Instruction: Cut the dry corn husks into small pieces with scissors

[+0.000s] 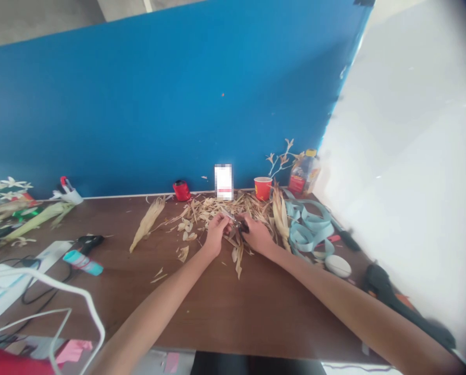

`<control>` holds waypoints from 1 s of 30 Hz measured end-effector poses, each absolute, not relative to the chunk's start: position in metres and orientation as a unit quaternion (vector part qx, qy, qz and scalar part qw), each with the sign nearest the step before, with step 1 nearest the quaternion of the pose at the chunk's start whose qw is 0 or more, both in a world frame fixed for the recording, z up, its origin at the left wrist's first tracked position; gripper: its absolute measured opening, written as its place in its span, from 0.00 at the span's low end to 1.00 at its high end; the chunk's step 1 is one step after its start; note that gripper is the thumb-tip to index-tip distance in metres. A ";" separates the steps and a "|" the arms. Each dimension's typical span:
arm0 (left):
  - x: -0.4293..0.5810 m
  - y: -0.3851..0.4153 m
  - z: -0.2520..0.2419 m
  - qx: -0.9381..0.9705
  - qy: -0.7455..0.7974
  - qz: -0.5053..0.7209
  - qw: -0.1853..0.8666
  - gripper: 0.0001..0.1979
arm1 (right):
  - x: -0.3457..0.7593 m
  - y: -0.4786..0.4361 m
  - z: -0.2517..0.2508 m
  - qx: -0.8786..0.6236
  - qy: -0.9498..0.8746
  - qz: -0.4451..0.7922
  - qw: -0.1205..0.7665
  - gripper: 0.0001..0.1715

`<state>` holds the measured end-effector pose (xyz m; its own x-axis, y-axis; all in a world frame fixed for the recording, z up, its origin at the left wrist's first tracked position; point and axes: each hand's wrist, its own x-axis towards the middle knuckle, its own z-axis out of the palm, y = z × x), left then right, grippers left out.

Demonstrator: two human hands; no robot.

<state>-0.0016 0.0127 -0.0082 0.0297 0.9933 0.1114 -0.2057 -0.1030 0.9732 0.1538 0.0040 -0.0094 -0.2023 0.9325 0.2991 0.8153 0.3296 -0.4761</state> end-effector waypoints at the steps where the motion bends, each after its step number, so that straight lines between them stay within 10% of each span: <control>1: -0.001 0.012 -0.008 0.480 0.409 0.567 0.530 0.15 | 0.154 0.004 -0.010 -0.570 -0.768 0.106 0.273 0.27; 30: -0.001 0.012 -0.008 0.482 0.411 0.612 0.474 0.14 | 0.155 0.006 -0.012 -0.581 -0.760 0.108 0.270 0.23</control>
